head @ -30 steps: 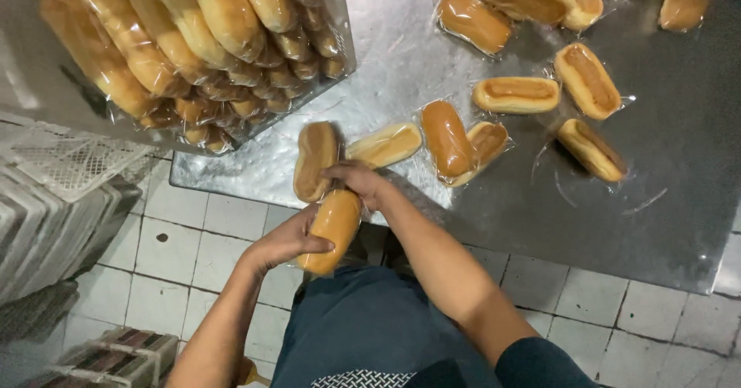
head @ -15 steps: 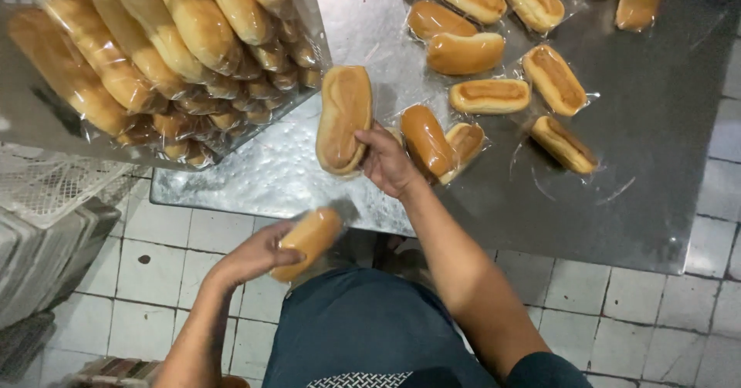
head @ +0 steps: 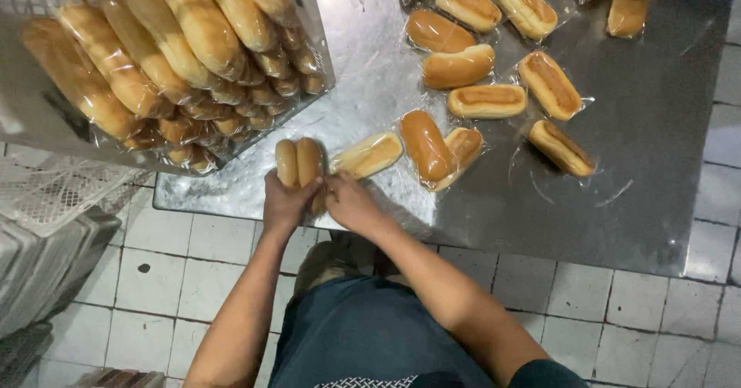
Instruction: The person picks up wrapped bread rolls from a metal table and stacks them into a white plastic crate.
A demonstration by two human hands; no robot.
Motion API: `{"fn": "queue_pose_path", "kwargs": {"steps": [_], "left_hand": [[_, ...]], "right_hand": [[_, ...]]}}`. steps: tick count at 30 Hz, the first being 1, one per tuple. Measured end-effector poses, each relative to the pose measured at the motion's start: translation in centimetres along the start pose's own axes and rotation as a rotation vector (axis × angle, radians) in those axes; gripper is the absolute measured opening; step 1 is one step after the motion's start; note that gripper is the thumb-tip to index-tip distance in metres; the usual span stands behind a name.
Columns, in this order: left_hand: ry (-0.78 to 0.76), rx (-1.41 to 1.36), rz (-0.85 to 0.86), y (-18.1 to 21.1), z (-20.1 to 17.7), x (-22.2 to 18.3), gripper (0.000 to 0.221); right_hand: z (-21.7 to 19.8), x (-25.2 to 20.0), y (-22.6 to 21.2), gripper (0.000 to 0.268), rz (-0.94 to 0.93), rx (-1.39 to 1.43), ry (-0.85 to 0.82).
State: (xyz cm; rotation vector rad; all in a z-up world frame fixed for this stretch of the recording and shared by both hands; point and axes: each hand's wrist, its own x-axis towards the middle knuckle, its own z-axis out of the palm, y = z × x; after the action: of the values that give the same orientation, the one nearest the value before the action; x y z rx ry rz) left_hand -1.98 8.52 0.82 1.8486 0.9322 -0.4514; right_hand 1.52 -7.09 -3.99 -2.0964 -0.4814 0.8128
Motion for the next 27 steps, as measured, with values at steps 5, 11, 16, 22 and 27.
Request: {"fn": "queue_pose_path", "kwargs": {"steps": [5, 11, 16, 22, 27], "left_hand": [[0.047, 0.029, 0.019, 0.1, -0.1, -0.4, 0.104], [0.025, -0.036, 0.057, -0.1, -0.8, -0.3, 0.100], [0.030, 0.002, 0.052, 0.6, -0.8, -0.6, 0.102], [0.035, -0.001, 0.032, 1.1, -0.4, -0.1, 0.100], [-0.003, 0.019, 0.070, 1.0, 0.9, 2.2, 0.100]], "right_hand": [[-4.9, 0.0, 2.0, 0.072, -0.073, -0.617, 0.052], [-5.1, 2.9, 7.7, 0.033, -0.135, -0.636, 0.240], [-5.7, 3.0, 9.2, 0.044, 0.055, -0.127, 0.563], [0.2, -1.0, 2.6, 0.108, 0.312, -0.108, 0.260], [-0.7, 1.1, 8.2, 0.087, 0.330, 0.198, 0.406]]}}
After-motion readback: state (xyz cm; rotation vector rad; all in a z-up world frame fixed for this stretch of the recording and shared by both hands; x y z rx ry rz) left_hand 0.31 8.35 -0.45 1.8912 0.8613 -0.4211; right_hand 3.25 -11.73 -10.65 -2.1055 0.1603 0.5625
